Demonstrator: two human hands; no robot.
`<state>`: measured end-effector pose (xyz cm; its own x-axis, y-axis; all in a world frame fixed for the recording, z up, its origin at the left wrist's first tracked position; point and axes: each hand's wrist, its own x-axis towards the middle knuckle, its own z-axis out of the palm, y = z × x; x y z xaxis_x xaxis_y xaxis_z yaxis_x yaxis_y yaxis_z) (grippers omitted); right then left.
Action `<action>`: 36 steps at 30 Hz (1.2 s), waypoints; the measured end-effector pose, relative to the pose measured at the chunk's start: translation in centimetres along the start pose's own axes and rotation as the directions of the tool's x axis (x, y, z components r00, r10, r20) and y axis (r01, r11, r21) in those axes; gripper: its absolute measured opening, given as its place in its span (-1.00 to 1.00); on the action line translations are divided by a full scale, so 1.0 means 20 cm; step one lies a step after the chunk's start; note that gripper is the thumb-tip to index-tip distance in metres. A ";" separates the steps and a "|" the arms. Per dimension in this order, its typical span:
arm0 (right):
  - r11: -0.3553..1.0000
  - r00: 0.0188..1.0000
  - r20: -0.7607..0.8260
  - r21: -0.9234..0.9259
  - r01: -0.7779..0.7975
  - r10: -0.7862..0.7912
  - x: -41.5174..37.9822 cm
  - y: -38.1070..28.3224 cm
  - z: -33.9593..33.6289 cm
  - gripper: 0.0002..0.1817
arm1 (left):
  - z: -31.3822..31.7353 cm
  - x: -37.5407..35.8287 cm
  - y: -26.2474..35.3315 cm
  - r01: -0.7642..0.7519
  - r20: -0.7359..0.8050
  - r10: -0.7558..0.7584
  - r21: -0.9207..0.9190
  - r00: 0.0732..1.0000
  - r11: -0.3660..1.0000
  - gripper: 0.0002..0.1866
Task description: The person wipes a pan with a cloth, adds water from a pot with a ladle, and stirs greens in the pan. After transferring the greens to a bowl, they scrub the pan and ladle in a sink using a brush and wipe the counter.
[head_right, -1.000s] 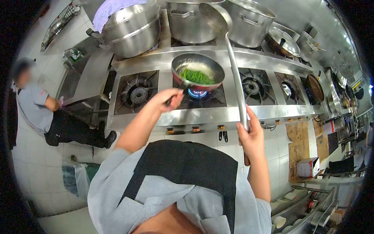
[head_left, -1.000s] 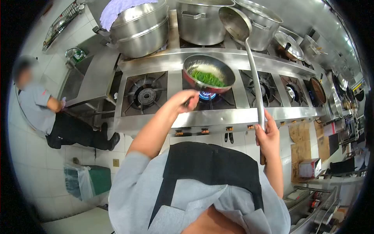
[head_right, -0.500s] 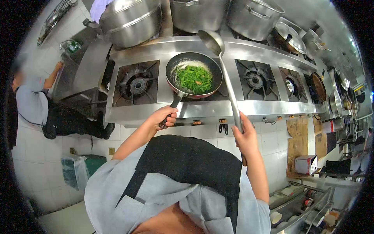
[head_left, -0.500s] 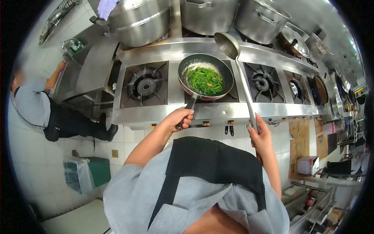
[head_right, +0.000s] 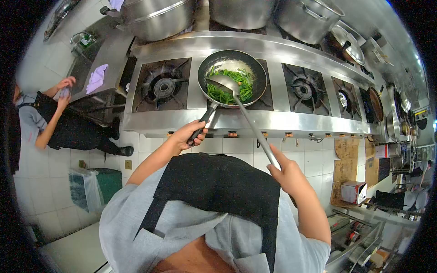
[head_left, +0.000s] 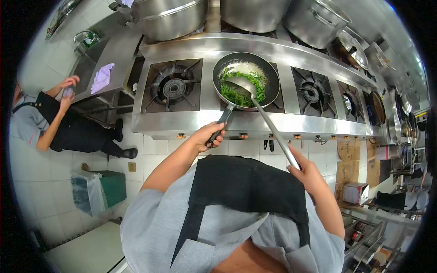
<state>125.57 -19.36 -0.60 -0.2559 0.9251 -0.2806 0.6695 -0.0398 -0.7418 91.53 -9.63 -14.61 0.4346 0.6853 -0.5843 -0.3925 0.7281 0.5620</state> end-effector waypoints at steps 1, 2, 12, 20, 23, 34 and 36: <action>0.992 0.993 0.015 -0.059 -0.113 0.114 -0.03 -0.06 -0.03 -0.35 | -0.02 0.00 0.00 0.001 -0.002 -0.001 -0.004 1.000 1.000 -0.74; 0.968 0.974 0.023 -0.119 -0.222 0.226 -0.04 -0.09 -0.04 -0.35 | -0.04 0.00 -0.01 0.018 0.017 -0.018 -0.010 1.000 1.000 -0.75; 0.936 0.968 -0.164 -0.267 -0.228 0.189 0.27 0.10 0.11 -0.33 | -0.09 0.01 0.11 0.119 -0.018 -0.118 0.093 0.993 0.989 -0.78; 0.968 0.967 0.023 0.006 -0.252 0.252 0.50 0.10 0.15 -0.30 | -0.09 0.08 0.14 0.145 -0.027 -0.143 0.105 0.989 0.984 -0.76; 0.987 0.978 -0.151 -0.058 -0.152 0.142 0.56 0.12 0.13 -0.31 | -0.09 0.08 0.16 0.161 -0.047 -0.156 0.143 0.987 0.977 -0.74; 0.988 0.989 -0.094 -0.090 -0.123 0.114 0.27 0.06 0.07 -0.34 | -0.07 0.09 0.18 0.158 -0.084 -0.148 0.135 0.985 0.978 -0.72; 0.991 0.990 -0.028 0.004 -0.137 0.137 0.19 0.08 0.07 -0.33 | -0.08 0.09 0.18 0.160 -0.098 -0.146 0.153 0.984 0.975 -0.71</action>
<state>124.64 -16.40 -3.84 -0.1422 0.9210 -0.3627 0.6953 -0.1678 -0.6989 89.67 -5.68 -14.58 0.4054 0.5695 -0.7150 -0.1890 0.8175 0.5440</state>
